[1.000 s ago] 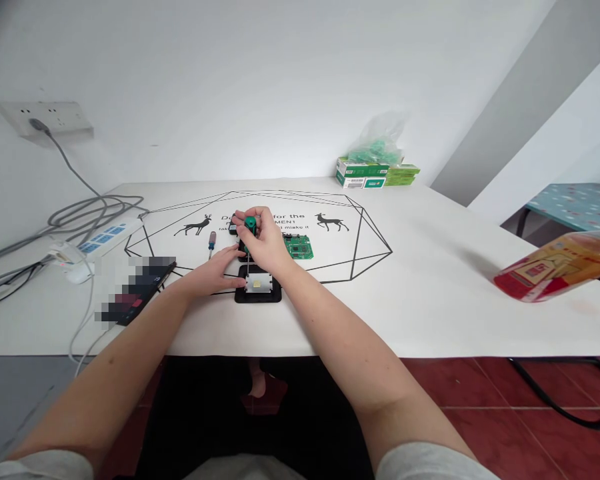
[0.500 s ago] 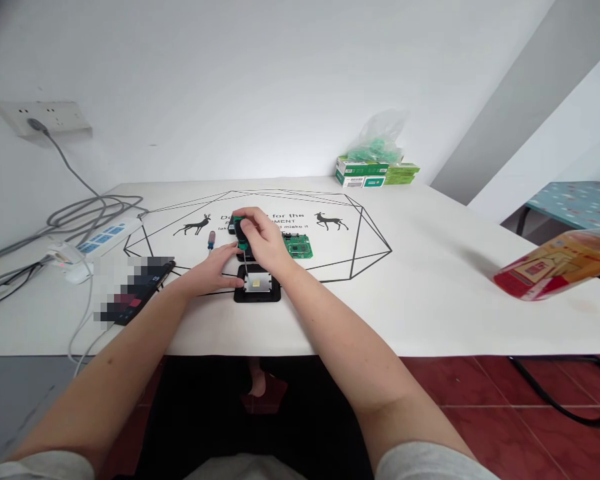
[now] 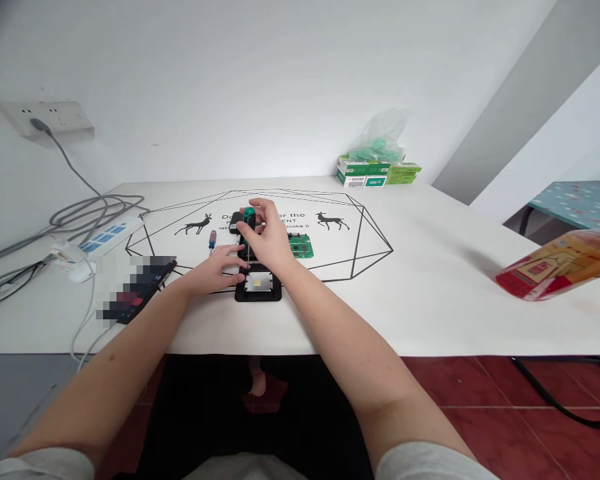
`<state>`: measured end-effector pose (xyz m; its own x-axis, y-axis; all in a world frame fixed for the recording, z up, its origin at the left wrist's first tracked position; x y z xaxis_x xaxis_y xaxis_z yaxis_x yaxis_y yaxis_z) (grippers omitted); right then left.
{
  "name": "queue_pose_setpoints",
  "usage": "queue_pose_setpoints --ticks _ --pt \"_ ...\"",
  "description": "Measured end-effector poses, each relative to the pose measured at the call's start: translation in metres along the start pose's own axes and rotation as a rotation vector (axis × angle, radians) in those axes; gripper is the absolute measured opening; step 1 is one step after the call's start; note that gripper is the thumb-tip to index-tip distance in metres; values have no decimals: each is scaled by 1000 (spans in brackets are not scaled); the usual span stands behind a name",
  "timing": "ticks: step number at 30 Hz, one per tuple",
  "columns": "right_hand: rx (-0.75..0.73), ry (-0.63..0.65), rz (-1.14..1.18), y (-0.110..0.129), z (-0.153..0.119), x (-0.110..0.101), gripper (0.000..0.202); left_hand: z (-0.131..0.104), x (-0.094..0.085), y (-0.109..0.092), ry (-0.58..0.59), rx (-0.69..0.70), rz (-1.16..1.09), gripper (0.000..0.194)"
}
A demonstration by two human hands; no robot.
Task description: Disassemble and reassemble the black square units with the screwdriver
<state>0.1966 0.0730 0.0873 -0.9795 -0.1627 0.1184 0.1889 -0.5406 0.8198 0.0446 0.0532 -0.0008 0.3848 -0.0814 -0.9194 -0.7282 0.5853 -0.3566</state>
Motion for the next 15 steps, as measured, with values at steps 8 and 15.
queue_pose_setpoints --ticks 8,15 --pt "-25 -17 10 -2 -1 -1 47 12 -10 -3 -129 -30 -2 20" --pt "-70 -91 -20 2 -2 -9 44 21 -15 14 -212 -98 95 14"
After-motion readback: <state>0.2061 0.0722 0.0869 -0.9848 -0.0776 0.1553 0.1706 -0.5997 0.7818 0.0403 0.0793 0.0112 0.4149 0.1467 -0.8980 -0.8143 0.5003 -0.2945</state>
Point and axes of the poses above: each hand's wrist, its own z-axis towards the middle knuckle, its own x-axis out of the palm, y = z × x, the point moved 10 cm from there along z, towards the middle knuckle, and after that the axes turned 10 degrees about z, right-handed, at the moved point
